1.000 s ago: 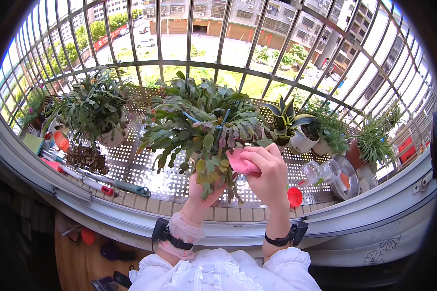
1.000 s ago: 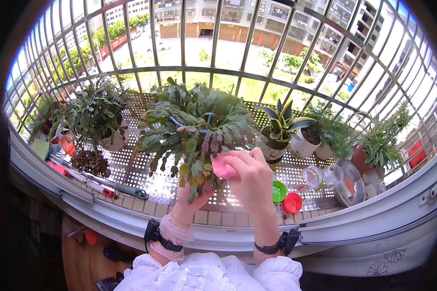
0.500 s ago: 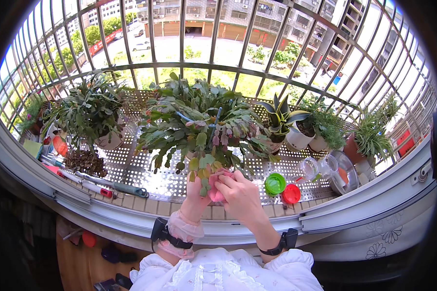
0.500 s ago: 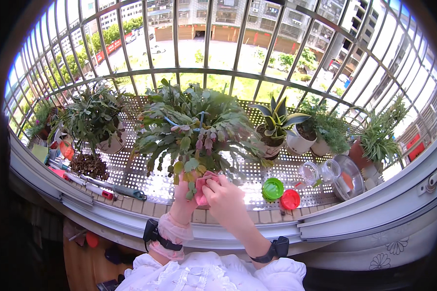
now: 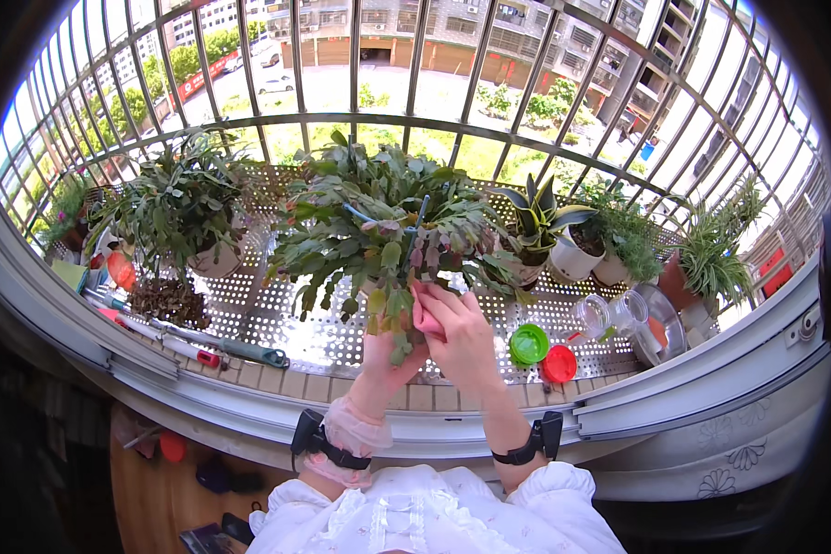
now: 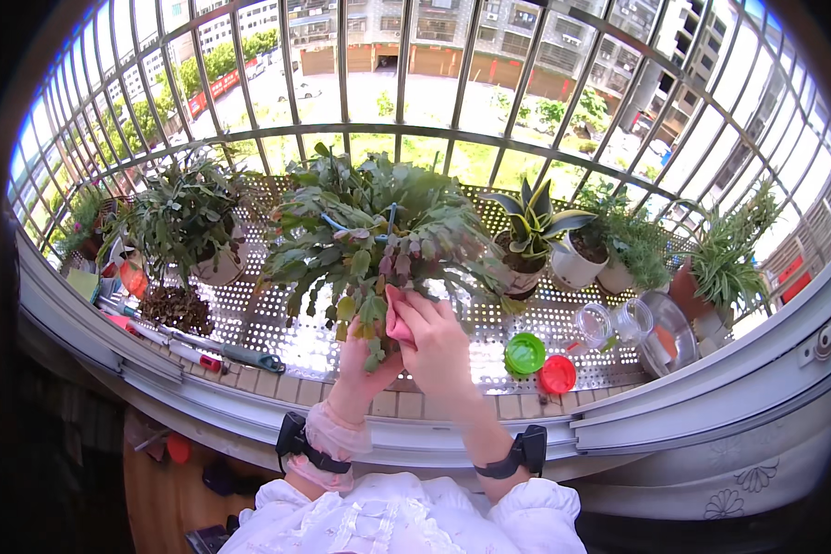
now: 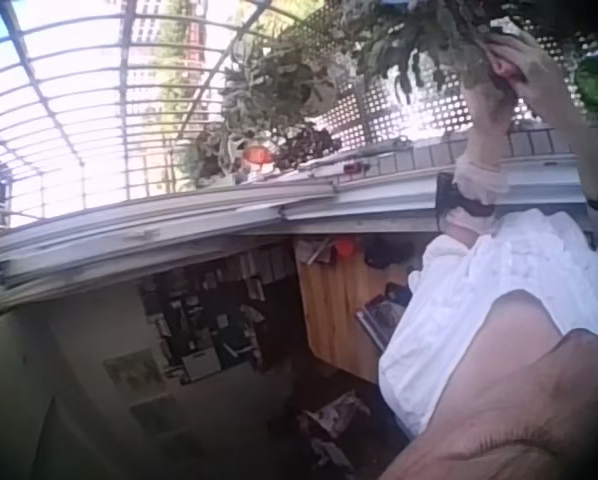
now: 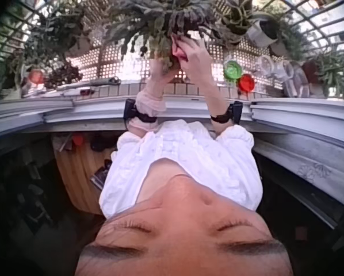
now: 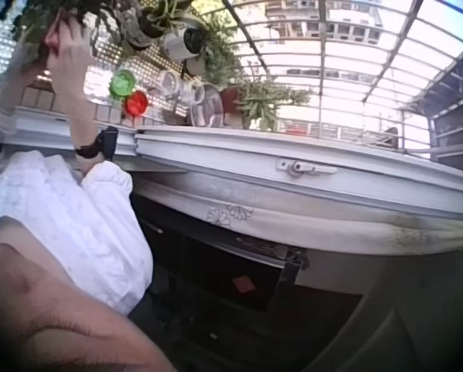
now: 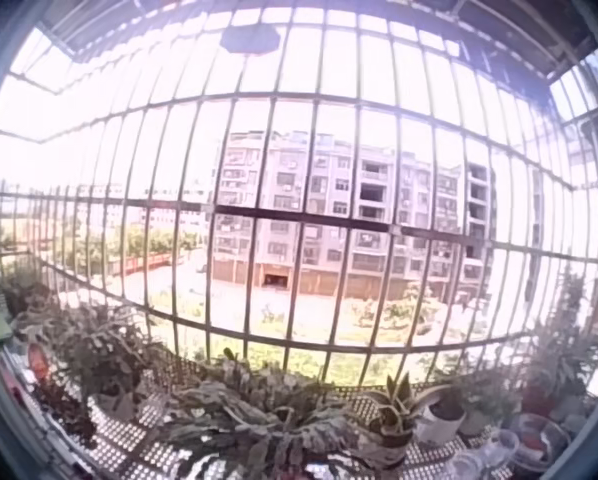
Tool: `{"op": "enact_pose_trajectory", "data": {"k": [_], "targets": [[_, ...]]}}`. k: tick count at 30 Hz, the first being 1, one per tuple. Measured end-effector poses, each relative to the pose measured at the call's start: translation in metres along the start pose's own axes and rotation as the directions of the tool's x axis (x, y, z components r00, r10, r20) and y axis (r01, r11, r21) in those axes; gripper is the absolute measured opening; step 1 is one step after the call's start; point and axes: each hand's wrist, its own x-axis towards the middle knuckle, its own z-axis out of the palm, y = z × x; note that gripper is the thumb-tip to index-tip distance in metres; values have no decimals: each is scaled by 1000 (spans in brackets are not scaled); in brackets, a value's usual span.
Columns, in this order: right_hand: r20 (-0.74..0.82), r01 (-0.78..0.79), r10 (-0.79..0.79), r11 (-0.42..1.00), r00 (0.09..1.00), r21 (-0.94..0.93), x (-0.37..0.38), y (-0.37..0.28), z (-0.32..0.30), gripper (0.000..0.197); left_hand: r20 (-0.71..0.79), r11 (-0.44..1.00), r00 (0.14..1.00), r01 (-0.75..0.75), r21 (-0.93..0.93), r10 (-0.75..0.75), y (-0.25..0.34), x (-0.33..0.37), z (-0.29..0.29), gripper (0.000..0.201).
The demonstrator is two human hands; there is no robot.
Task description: Wiping dust off plant leaves with a cloth.
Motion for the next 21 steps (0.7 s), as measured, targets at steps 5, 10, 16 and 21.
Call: {"op": "enact_pose_trajectory", "data": {"k": [5,10,16,21], "targets": [[51,27,-22,995,998,-97,-22,-24,12,38,31,999,998,-49,-11,50,2,9,-25,35],[125,103,-94,992,988,-68,-37,-34,2,31,392,998,918,-42,-54,60,5,10,-51,46],[387,-143,63,973,920,180,-42,-24,-35,29,-60,998,997,-37,46,40,4,-2,-23,32],[-85,-31,46,985,995,171,-8,-9,-51,32,202,531,956,-287,797,214,6,1,-40,38]]}}
